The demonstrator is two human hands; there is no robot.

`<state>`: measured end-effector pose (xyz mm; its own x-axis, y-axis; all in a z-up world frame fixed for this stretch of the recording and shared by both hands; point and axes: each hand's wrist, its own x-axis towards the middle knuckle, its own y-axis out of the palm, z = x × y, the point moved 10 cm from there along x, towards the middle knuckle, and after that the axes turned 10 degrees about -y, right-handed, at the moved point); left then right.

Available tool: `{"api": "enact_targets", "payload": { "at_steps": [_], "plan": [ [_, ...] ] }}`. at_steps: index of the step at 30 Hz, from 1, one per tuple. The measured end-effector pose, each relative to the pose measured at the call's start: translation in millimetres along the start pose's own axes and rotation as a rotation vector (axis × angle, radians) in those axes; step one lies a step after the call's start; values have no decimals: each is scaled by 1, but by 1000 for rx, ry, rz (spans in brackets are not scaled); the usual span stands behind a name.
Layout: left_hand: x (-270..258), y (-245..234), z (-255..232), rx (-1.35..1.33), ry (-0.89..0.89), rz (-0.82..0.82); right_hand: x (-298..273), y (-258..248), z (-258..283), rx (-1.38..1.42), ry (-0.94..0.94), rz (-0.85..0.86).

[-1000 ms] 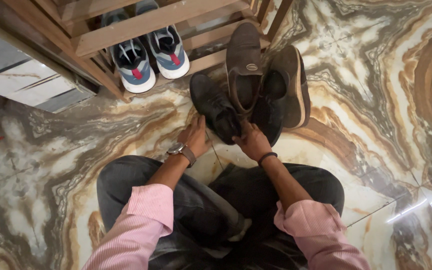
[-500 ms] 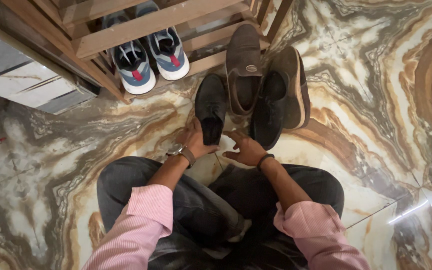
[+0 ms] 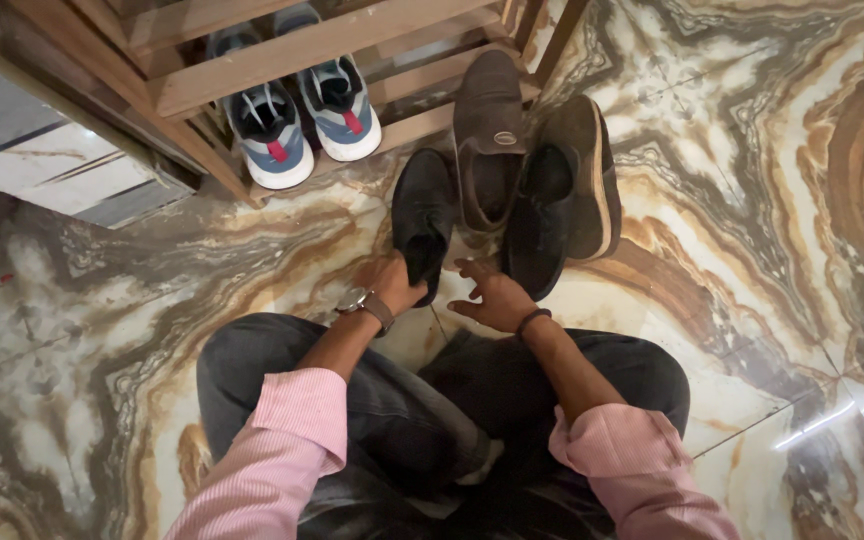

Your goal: The person sits on the floor and organizes several pairs of shoes, including sneakers and loafers, by picking them up, inspecting them, and placing them onto a wooden shoe rack.

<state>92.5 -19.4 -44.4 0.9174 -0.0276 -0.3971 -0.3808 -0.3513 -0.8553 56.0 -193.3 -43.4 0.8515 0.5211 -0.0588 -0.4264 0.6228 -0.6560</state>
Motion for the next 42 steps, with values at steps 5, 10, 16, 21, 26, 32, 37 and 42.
{"api": "enact_targets", "payload": {
  "at_steps": [5,10,16,21,26,32,37,42],
  "plan": [
    [4,16,-12,-48,120,17,-1,2,-12,-12,71,-2],
    [-3,29,-27,-172,248,114,-3,-9,-17,-87,158,-58],
    [16,73,-22,-147,371,71,-5,-20,-18,-149,179,-151],
    [40,118,-10,-270,412,46,-8,-29,-22,-129,172,-274],
    [23,89,-21,-100,355,33,-13,-43,-4,-258,98,-366],
    [-13,27,-36,-5,321,133,-12,-34,-3,-287,59,-310],
    [-24,1,-38,-5,256,144,-11,-28,-17,-302,73,-279],
    [-20,4,-34,83,233,186,-34,-39,-27,-173,104,-393]
  ]
}}
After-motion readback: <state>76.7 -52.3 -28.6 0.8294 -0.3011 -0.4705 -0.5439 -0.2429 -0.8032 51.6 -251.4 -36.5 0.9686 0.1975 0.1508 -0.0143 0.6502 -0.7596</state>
